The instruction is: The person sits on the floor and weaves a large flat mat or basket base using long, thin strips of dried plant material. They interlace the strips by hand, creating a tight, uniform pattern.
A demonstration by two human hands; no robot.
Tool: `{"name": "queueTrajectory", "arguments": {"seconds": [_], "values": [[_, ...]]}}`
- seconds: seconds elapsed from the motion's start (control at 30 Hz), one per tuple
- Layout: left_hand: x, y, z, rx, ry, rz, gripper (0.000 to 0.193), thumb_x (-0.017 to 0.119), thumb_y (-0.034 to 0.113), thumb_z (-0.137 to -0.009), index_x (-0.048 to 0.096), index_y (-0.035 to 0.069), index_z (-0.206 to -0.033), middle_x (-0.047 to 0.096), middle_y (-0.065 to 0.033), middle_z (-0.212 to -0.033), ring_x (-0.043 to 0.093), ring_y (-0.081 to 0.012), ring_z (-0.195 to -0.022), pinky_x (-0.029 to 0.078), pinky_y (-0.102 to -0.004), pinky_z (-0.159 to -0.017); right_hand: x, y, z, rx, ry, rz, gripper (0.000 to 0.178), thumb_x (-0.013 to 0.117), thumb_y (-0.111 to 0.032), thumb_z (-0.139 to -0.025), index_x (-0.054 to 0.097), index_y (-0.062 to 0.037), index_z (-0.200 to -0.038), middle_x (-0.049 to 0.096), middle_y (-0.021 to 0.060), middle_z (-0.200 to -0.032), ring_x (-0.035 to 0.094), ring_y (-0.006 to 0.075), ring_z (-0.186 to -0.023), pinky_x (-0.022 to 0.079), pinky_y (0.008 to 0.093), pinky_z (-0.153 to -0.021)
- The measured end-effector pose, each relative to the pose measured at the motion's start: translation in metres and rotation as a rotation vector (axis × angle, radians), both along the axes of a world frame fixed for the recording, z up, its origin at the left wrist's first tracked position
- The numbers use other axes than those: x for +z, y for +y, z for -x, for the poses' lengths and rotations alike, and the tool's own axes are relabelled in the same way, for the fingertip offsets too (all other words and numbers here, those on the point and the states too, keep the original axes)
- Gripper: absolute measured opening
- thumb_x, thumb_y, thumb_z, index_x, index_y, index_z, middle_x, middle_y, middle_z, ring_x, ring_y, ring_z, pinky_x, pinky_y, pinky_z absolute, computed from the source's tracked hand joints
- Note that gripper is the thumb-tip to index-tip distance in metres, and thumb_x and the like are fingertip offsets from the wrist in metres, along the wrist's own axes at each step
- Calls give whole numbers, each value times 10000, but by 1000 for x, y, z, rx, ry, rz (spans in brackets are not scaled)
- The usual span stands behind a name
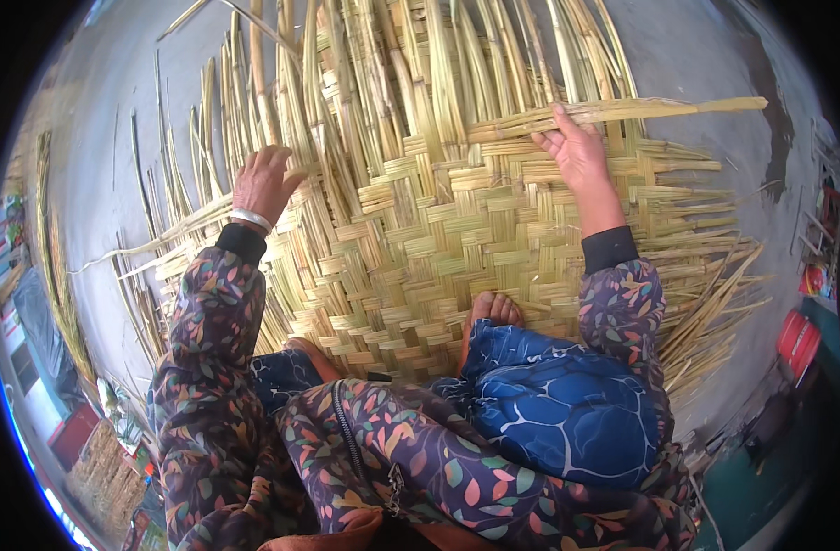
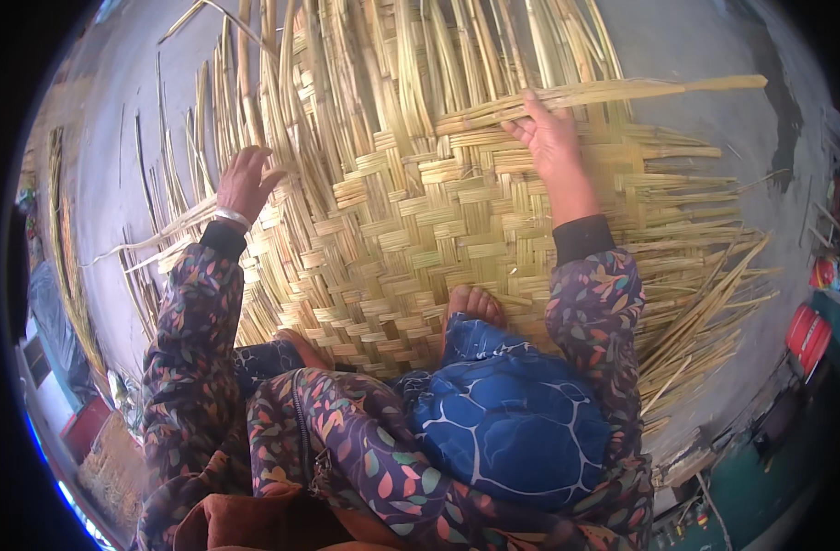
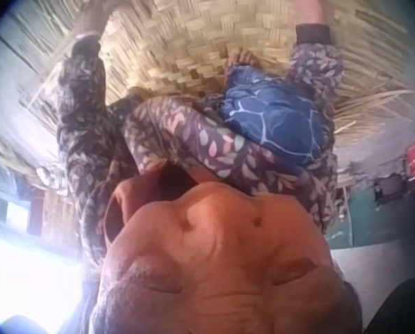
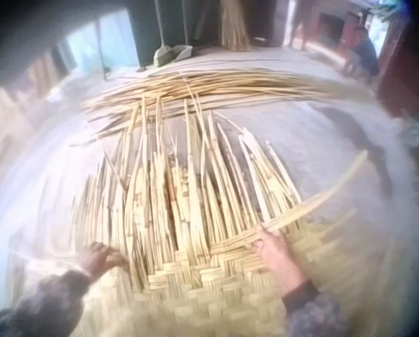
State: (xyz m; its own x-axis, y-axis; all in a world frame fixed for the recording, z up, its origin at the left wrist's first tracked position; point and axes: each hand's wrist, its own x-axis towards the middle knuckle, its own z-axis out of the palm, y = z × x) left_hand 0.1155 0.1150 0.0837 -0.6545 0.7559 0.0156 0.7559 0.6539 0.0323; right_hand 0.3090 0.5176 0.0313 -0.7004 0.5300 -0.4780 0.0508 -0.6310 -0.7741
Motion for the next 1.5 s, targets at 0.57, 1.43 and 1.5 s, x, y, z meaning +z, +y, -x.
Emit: {"name": "queueTrajectory", "arguments": {"seconds": [0.57,1.43,1.5], "values": [[-13,206,-67,389,-796,-129,364,686,428,-745,641,67,-775,640,-113,-720,616,-259,-699,481,-356,-662,25,-23,13,24,44,170,307,622,-196,-867,530,13,-1073,592,130,-1028,613,242,-925,534,381,-781],[-18,197,-43,247,-950,32,363,598,441,-791,680,88,-807,648,-113,-740,620,-269,-736,480,-365,-695,48,-63,-3,-190,-64,-295,280,505,-250,-940,593,-4,-1043,634,115,-974,621,166,-874,532,326,-756],[-22,197,-40,336,-1073,9,393,599,466,-798,681,82,-801,644,-109,-715,624,-259,-727,480,-358,-695,45,-60,-2,-200,-59,-237,288,528,-265,-932,609,-4,-1025,637,95,-937,620,167,-879,534,317,-755]]}}
